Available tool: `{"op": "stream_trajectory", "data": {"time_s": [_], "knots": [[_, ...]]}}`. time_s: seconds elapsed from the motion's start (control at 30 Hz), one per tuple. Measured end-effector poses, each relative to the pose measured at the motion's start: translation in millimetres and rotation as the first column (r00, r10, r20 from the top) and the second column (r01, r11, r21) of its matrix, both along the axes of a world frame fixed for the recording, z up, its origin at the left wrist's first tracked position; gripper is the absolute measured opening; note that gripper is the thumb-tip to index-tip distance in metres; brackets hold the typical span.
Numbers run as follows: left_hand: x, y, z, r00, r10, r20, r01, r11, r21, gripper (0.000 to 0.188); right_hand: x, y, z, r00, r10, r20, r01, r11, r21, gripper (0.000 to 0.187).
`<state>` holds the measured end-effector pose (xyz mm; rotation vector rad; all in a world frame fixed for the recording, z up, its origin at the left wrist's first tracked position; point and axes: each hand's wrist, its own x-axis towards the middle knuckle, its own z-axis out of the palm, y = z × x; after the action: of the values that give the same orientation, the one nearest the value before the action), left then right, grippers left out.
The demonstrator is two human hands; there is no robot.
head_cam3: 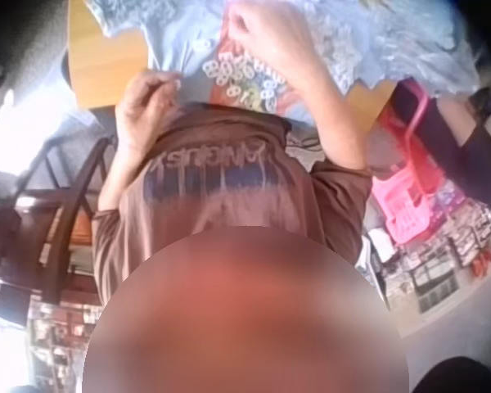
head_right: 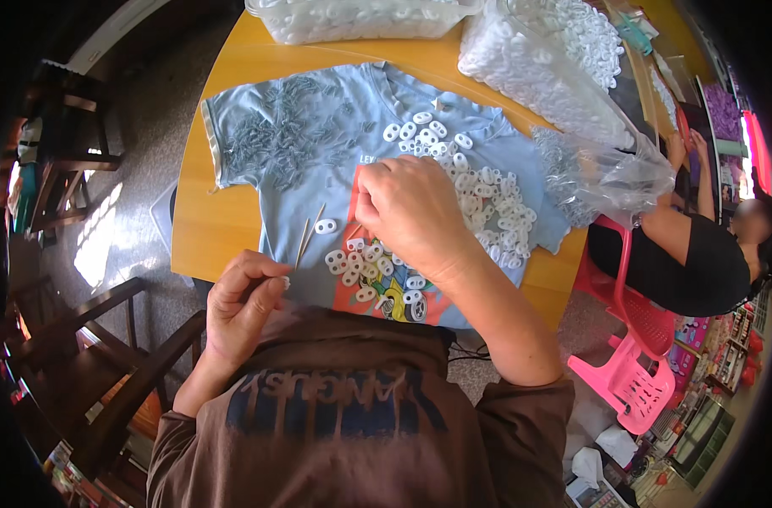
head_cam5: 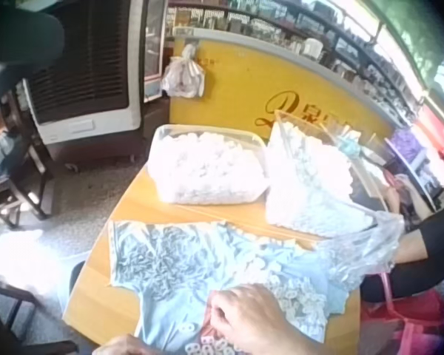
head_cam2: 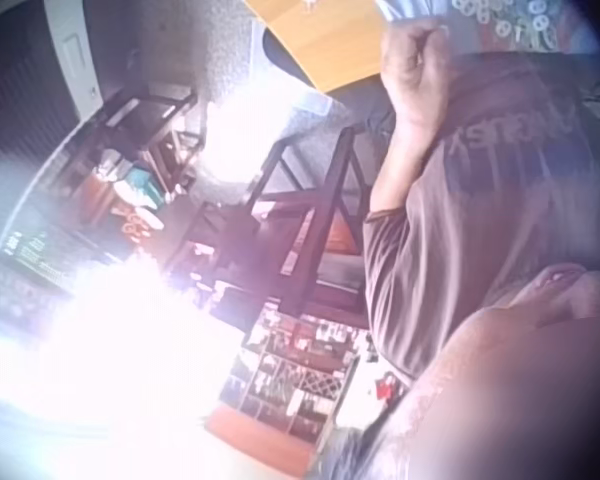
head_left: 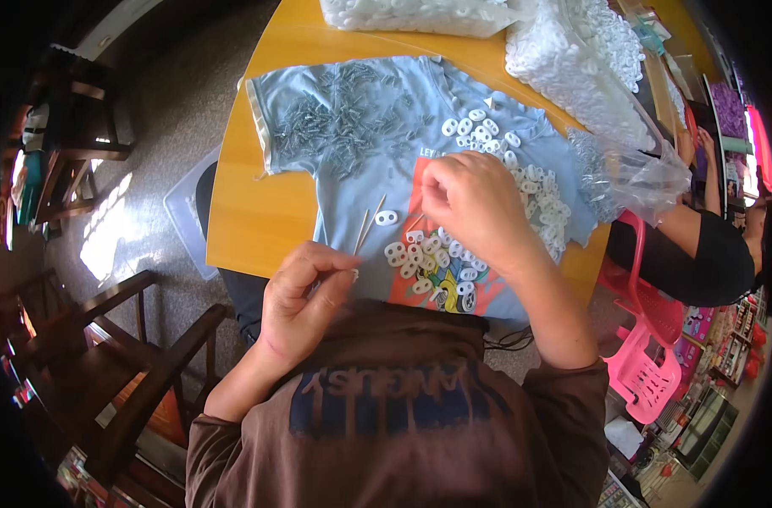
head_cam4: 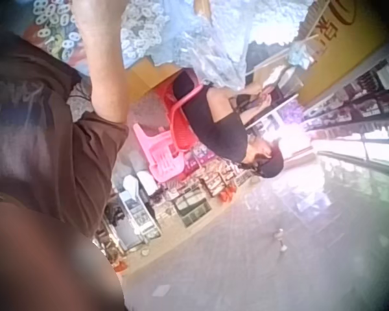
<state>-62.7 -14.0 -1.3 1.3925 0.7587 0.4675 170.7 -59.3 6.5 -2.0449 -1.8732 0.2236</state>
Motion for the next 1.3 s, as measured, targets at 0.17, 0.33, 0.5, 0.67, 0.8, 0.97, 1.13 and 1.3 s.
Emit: {"op": "stream_trajectory", "data": {"time_s": [0.17, 0.33, 0.5, 0.67, 0.8, 0.97, 1.13, 1.3], "knots": [[0, 1, 3, 0.999, 0.035, 0.012, -0.035, 0.999, 0.002, 0.014, 3, 1, -1, 0.994, -0.037, -0.107, 0.047, 0.995, 0.088, 0.009], [1, 2, 1, 0.999, 0.027, 0.034, -0.028, 1.0, 0.005, 0.013, -2, -6, 12, 0.799, -0.108, -0.592, 0.153, 0.988, 0.025, 0.006], [5, 3, 6, 0.997, 0.021, 0.072, -0.011, 0.991, -0.135, 0.014, -6, -14, 22, 0.284, -0.176, -0.942, 0.128, 0.981, -0.145, 0.006], [25, 10, 16, 0.986, 0.044, 0.163, -0.007, 0.976, -0.219, 0.013, -19, -13, 25, -0.068, -0.139, -0.988, 0.2, 0.968, -0.15, 0.004], [49, 15, 21, 0.977, 0.06, 0.206, -0.035, 0.992, -0.122, 0.012, -20, -9, 23, -0.097, -0.142, -0.985, 0.23, 0.96, -0.161, 0.004], [73, 17, 20, 0.968, 0.089, 0.235, -0.11, 0.991, 0.08, 0.014, -26, -9, 25, -0.19, -0.08, -0.979, 0.326, 0.935, -0.139, 0.012], [76, 16, 19, 0.971, 0.055, 0.234, -0.133, 0.934, 0.331, 0.016, -32, -13, 29, -0.222, -0.016, -0.975, 0.381, 0.919, -0.102, 0.017], [79, 15, 19, 0.964, 0.05, 0.26, -0.174, 0.859, 0.481, 0.016, -38, -17, 28, -0.251, 0.013, -0.968, 0.42, 0.903, -0.097, 0.018]]}}
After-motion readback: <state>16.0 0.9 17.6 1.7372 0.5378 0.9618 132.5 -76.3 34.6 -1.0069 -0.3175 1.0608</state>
